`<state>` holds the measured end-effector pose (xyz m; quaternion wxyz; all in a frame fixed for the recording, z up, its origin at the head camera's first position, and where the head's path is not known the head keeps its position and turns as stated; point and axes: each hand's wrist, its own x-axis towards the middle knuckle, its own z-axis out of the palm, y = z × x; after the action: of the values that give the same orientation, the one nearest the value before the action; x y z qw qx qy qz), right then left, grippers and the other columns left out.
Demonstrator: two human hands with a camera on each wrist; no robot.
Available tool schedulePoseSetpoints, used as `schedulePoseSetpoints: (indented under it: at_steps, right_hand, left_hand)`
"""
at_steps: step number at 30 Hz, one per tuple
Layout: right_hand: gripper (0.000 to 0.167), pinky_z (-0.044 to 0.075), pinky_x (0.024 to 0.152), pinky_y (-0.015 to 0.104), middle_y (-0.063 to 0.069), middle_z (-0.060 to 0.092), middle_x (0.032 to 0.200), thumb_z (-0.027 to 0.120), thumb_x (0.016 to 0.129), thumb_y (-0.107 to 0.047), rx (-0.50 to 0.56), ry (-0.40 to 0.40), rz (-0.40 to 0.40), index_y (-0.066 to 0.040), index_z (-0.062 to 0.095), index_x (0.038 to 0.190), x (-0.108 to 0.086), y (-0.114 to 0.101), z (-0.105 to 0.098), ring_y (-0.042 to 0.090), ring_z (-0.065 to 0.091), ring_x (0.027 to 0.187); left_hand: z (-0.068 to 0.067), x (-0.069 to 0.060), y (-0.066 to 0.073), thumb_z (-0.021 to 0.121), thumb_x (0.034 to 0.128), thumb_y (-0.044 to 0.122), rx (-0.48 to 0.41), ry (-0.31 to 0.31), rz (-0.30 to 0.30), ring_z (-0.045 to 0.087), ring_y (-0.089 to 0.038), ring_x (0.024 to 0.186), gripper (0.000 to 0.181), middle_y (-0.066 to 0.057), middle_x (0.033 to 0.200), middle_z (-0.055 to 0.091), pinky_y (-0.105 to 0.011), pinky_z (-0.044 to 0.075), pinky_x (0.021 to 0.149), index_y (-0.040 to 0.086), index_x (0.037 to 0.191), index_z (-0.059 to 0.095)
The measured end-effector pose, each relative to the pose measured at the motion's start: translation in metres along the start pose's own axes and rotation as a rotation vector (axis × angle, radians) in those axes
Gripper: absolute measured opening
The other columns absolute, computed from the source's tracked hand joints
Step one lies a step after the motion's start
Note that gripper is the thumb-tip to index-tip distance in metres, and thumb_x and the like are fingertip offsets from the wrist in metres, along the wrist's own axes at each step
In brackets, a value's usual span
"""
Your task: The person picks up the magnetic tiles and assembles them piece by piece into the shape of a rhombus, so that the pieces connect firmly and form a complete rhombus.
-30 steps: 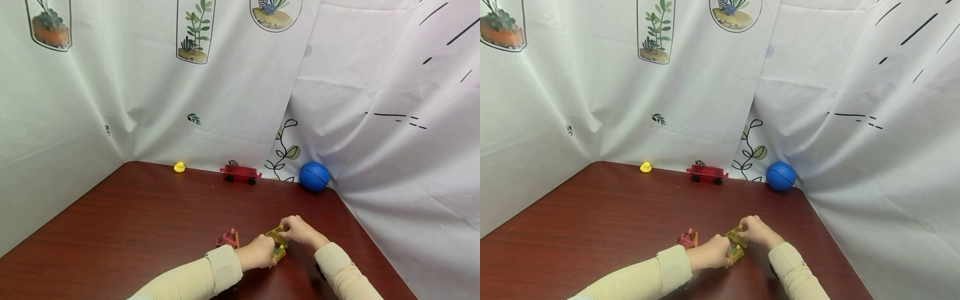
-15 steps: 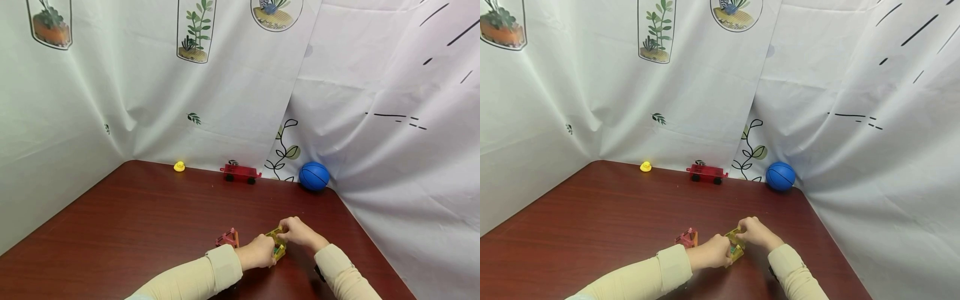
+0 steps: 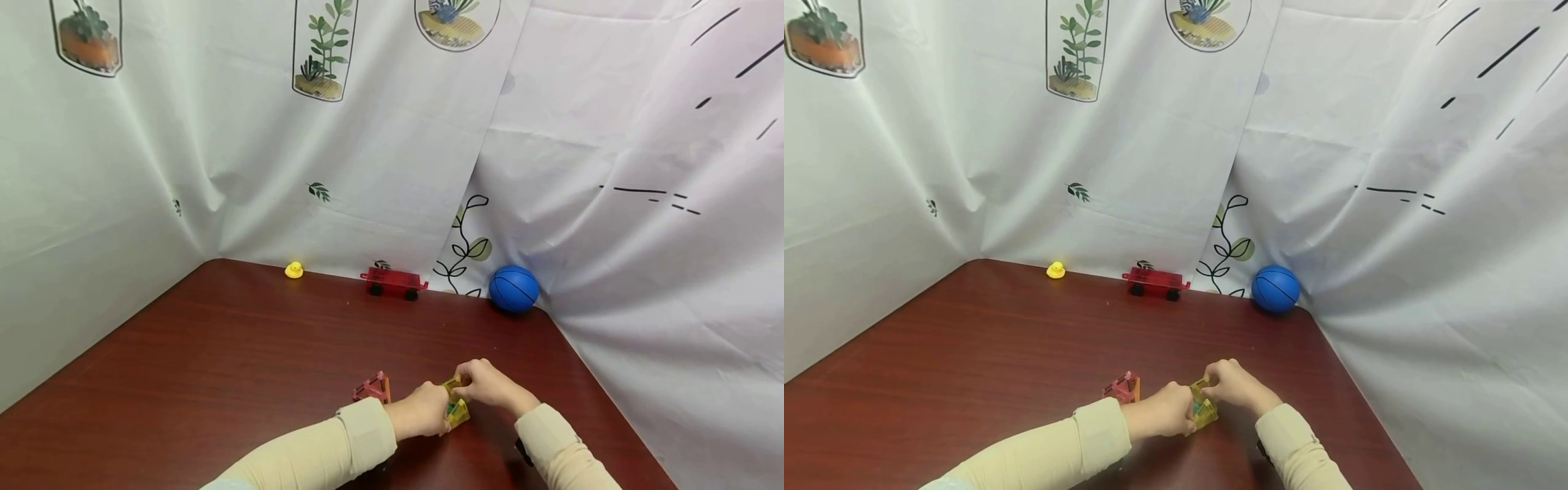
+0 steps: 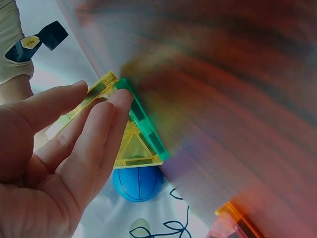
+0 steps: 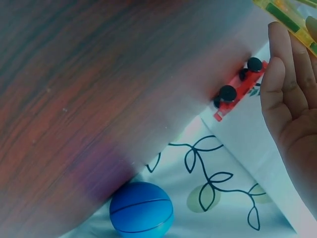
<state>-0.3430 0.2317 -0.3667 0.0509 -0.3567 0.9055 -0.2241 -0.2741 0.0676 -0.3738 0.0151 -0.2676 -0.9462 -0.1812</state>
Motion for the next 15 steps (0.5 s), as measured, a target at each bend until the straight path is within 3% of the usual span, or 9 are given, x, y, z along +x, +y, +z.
schedulePoseSetpoints:
  at_steps: [7,15]
  right_hand:
    - [0.005,0.044,0.049,0.024,-0.009,0.058,0.065,0.067,0.076,-0.015,0.048,-0.026,-0.012,-0.014,0.062,0.074,-0.0011,0.0044,-0.0016,0.004,0.051,0.055]
    - [0.005,0.041,0.048,0.022,-0.007,0.056,0.066,0.064,0.075,-0.007,0.06,-0.056,0.012,-0.01,0.063,0.079,-0.0057,0.004,-0.0059,0.003,0.047,0.052]
  left_hand:
    - [-0.0013,0.0007,-0.0001,0.071,0.0677,0.019,-0.002,0.016,-0.013,0.042,-0.005,0.044,0.03,0.01,0.04,0.044,-0.017,0.035,0.043,0.014,0.044,0.053]
    - [0.0027,0.0037,-0.0038,0.071,0.0671,0.02,0.004,0.039,-0.042,0.044,-0.008,0.048,0.019,0.003,0.053,0.048,-0.019,0.037,0.044,0.009,0.062,0.056]
